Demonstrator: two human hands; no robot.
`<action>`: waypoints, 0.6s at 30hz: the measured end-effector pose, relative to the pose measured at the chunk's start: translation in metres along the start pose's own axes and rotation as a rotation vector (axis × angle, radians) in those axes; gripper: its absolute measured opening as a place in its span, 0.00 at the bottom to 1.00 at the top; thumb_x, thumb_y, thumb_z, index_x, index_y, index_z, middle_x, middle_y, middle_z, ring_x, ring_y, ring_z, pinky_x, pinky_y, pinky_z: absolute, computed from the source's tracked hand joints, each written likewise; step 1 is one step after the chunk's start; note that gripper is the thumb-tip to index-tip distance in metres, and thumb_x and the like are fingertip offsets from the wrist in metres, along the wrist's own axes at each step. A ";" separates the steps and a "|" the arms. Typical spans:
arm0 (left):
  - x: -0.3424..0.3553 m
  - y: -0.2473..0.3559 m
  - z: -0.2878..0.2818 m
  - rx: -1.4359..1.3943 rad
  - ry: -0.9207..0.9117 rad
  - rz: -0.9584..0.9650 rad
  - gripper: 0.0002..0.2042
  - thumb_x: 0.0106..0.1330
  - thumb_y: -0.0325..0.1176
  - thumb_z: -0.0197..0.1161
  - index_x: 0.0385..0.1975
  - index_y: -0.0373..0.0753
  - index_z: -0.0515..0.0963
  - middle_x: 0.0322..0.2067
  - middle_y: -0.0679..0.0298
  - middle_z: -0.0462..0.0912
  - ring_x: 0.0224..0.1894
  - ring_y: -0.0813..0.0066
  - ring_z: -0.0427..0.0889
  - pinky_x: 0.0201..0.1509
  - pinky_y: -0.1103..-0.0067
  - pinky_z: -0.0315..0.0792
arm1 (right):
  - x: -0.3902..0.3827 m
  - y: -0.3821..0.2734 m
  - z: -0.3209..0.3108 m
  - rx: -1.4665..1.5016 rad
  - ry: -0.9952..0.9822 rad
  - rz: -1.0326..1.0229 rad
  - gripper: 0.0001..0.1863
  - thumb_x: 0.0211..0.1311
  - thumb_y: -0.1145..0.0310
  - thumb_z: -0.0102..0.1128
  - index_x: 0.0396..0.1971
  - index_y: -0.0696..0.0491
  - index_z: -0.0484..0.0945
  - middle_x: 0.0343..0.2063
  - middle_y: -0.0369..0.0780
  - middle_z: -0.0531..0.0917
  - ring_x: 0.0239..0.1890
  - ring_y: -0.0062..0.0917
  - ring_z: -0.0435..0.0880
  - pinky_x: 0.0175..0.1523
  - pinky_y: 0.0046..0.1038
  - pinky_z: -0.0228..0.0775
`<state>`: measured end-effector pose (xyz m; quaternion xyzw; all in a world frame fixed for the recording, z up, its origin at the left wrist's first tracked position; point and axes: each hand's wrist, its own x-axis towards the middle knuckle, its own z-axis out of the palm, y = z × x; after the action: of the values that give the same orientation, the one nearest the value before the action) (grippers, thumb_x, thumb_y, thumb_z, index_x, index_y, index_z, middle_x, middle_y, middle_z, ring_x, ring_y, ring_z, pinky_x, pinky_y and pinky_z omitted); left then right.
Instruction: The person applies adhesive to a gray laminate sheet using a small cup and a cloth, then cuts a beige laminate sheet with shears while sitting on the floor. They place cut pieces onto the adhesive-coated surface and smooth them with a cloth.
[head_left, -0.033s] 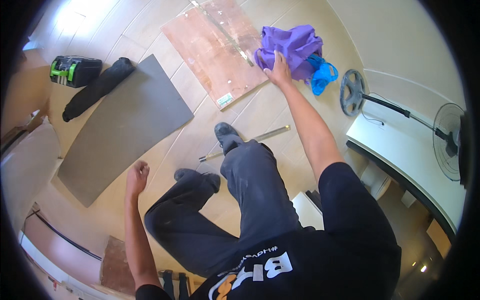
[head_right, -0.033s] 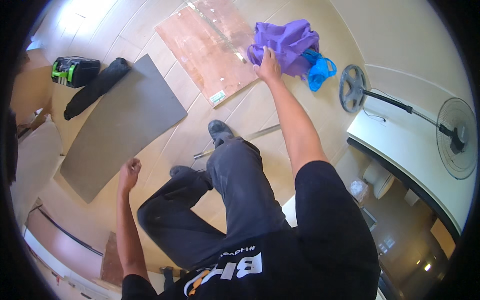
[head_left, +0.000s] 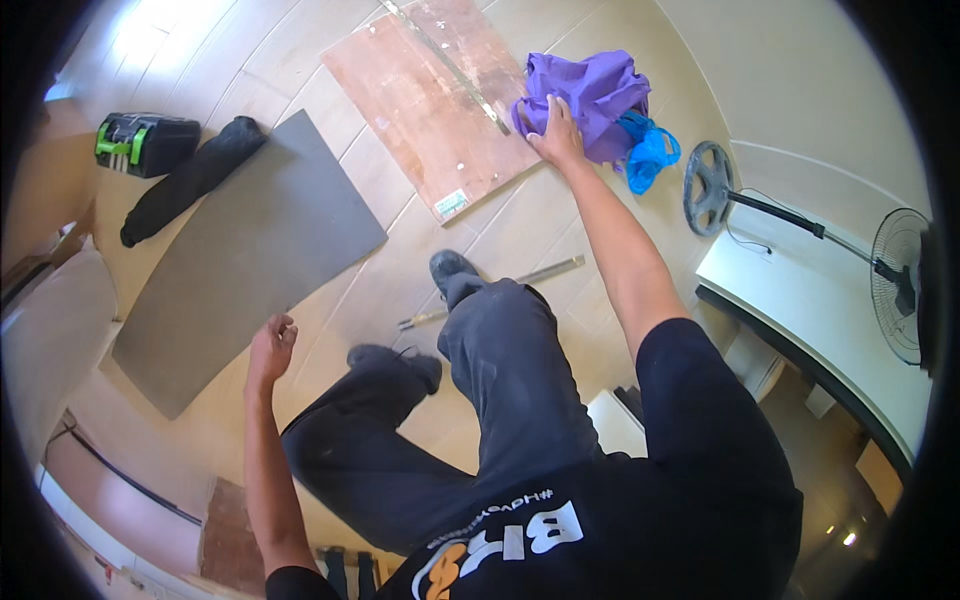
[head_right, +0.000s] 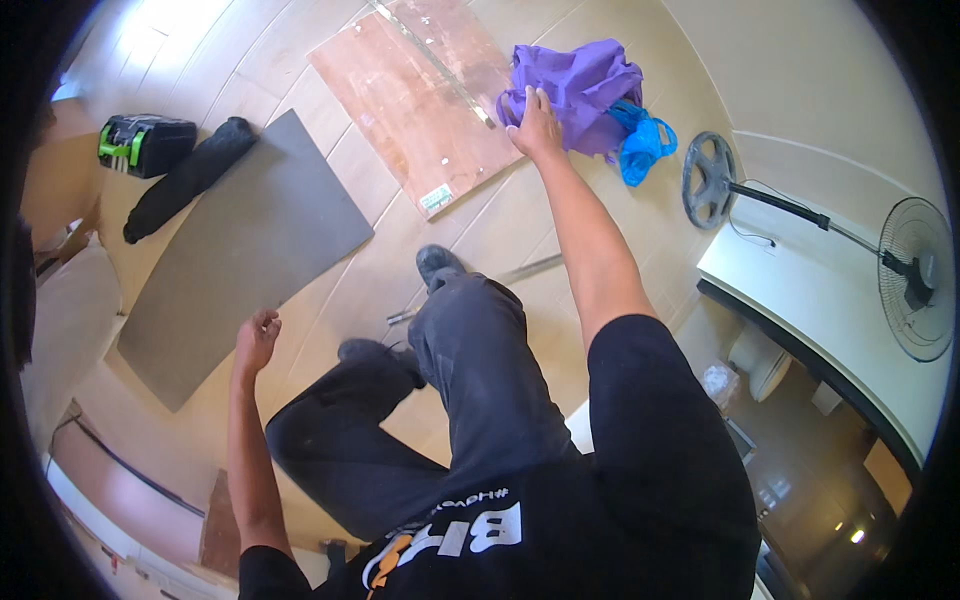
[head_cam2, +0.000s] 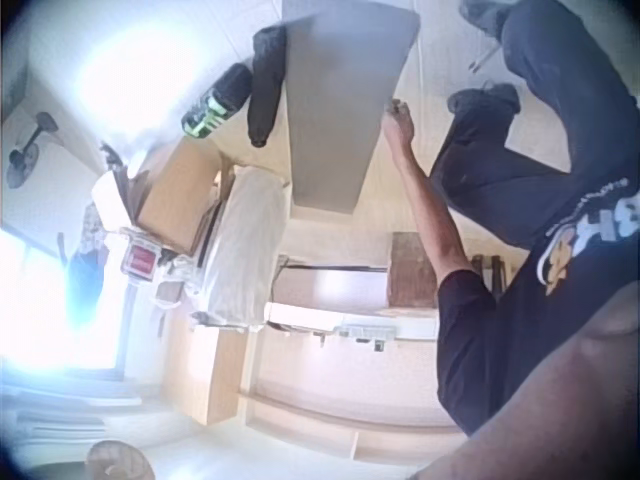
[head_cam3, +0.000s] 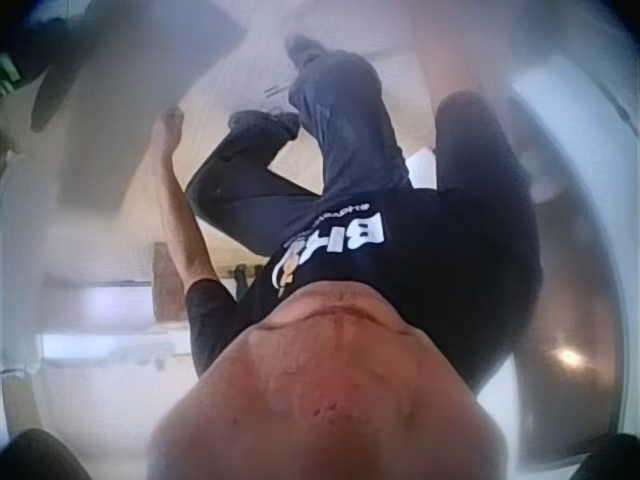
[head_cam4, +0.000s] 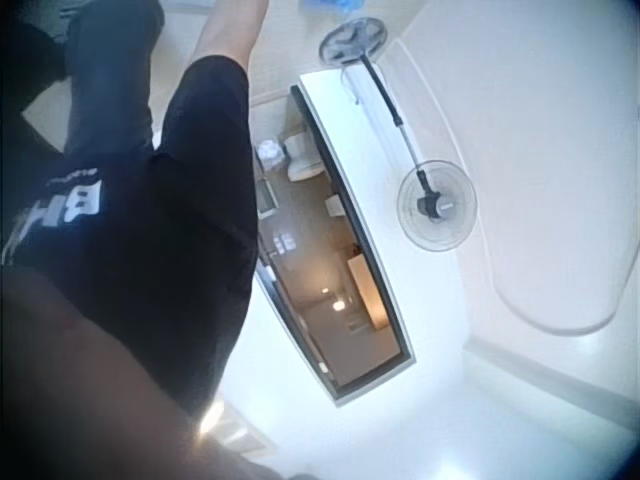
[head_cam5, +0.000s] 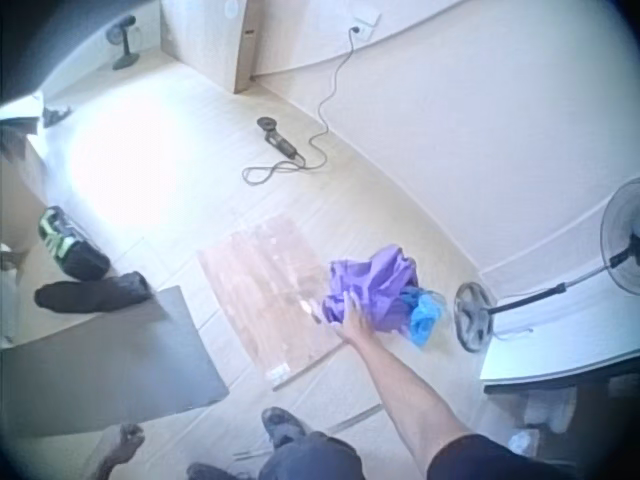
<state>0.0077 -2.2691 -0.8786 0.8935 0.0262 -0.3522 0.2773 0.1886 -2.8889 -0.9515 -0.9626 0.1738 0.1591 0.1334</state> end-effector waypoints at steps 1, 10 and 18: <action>0.027 -0.017 0.004 -0.006 -0.068 0.039 0.16 0.70 0.37 0.63 0.52 0.34 0.79 0.36 0.52 0.87 0.37 0.55 0.85 0.45 0.66 0.77 | 0.025 -0.003 0.011 -0.040 -0.003 0.015 0.51 0.54 0.62 0.73 0.76 0.47 0.53 0.75 0.45 0.58 0.75 0.45 0.59 0.74 0.48 0.58; 0.111 -0.189 -0.157 0.003 0.341 -0.151 0.18 0.74 0.37 0.59 0.57 0.32 0.78 0.45 0.56 0.85 0.42 0.70 0.83 0.44 0.73 0.77 | 0.089 0.029 0.036 -0.328 -0.191 -0.099 0.20 0.56 0.50 0.67 0.43 0.48 0.87 0.46 0.43 0.88 0.54 0.36 0.85 0.69 0.52 0.57; 0.087 -0.215 -0.054 -0.281 -0.198 -0.515 0.15 0.70 0.39 0.60 0.51 0.39 0.79 0.34 0.63 0.84 0.28 0.73 0.83 0.29 0.74 0.75 | -0.074 0.184 -0.042 0.691 0.374 0.047 0.10 0.66 0.65 0.67 0.38 0.56 0.85 0.33 0.32 0.84 0.37 0.15 0.78 0.44 0.20 0.70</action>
<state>0.0544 -2.0722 -1.0052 0.7719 0.2728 -0.4891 0.3009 0.0648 -3.0466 -0.9242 -0.8693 0.2603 -0.0837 0.4118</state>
